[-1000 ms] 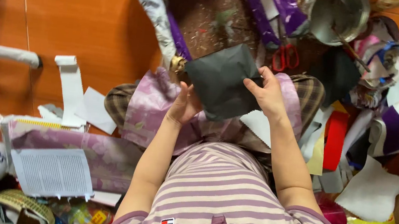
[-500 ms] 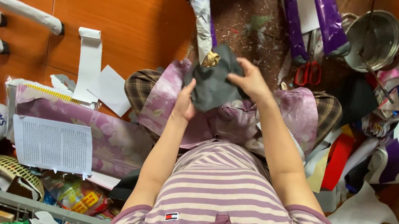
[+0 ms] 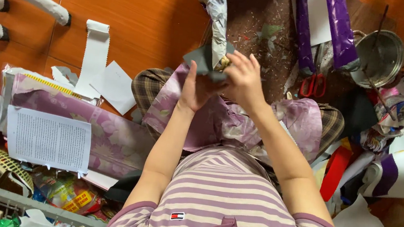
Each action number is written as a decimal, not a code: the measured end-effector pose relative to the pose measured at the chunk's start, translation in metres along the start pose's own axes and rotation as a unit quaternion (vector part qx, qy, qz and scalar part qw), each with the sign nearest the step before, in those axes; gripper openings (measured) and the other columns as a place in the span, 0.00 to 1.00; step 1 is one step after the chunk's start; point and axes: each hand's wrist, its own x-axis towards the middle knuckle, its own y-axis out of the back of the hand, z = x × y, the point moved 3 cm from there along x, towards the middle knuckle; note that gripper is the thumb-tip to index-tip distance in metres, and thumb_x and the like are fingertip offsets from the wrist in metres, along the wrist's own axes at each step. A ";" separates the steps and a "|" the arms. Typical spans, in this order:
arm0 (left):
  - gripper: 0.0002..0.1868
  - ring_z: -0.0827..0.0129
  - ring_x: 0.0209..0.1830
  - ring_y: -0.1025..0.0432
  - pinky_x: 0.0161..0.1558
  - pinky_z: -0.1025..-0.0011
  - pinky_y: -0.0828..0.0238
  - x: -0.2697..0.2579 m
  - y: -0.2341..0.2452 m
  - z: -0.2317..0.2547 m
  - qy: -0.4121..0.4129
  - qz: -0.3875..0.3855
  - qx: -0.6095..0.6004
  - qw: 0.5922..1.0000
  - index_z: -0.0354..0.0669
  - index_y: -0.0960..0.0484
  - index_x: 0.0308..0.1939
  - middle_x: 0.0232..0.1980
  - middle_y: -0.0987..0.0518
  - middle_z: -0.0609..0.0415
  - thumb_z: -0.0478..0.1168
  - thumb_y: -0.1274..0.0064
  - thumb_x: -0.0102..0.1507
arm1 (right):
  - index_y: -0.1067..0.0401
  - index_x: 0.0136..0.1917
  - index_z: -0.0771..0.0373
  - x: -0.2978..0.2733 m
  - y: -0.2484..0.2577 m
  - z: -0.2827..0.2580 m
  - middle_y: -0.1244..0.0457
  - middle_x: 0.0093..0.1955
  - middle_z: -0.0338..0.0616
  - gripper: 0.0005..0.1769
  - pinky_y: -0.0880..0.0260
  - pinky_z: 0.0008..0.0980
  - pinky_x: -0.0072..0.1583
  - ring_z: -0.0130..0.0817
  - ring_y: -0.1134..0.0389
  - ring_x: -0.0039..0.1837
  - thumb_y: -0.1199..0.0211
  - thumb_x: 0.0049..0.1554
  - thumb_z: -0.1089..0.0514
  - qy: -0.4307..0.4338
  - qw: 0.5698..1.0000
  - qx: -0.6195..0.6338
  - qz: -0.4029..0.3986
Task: Applying adhesive and wrapping decorative paper around a paper-mache giraffe frame.
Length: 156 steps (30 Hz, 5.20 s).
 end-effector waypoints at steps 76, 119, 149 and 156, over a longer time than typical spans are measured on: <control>0.49 0.55 0.75 0.41 0.73 0.63 0.43 0.037 -0.060 0.010 -0.036 -0.101 0.237 0.966 0.41 0.36 0.74 0.78 0.38 0.44 0.64 0.40 0.56 | 0.69 0.84 0.49 0.075 -0.088 0.054 0.54 0.82 0.64 0.58 0.50 0.69 0.70 0.62 0.49 0.79 0.34 0.58 0.34 -0.354 0.911 0.165 -0.135; 0.10 0.60 0.33 0.23 0.51 0.55 0.21 0.025 -0.059 0.040 0.083 0.027 0.256 0.963 0.41 0.20 0.47 0.33 0.23 0.50 0.39 0.44 0.63 | 0.22 0.46 0.56 -0.249 0.166 0.085 0.31 0.40 0.46 0.09 0.32 0.40 0.49 0.37 0.31 0.46 0.38 0.63 0.51 -0.534 0.810 0.243 -0.011; 0.10 0.62 0.33 0.25 0.41 0.66 0.23 0.029 -0.053 0.034 0.016 0.014 0.282 0.959 0.35 0.22 0.41 0.34 0.22 0.50 0.41 0.49 0.67 | 0.25 0.43 0.78 -0.182 0.077 0.389 0.32 0.43 0.67 0.16 0.27 0.49 0.48 0.59 0.30 0.42 0.48 0.47 0.66 -0.550 0.833 0.036 -0.051; 0.20 0.56 0.48 0.25 0.57 0.55 0.24 0.034 -0.054 0.022 -0.001 -0.018 0.204 0.979 0.43 0.28 0.61 0.47 0.21 0.44 0.36 0.44 0.65 | 0.29 0.59 0.68 -0.132 0.198 0.226 0.31 0.52 0.64 0.18 0.33 0.55 0.50 0.69 0.32 0.48 0.49 0.55 0.69 -0.400 0.913 -0.034 0.065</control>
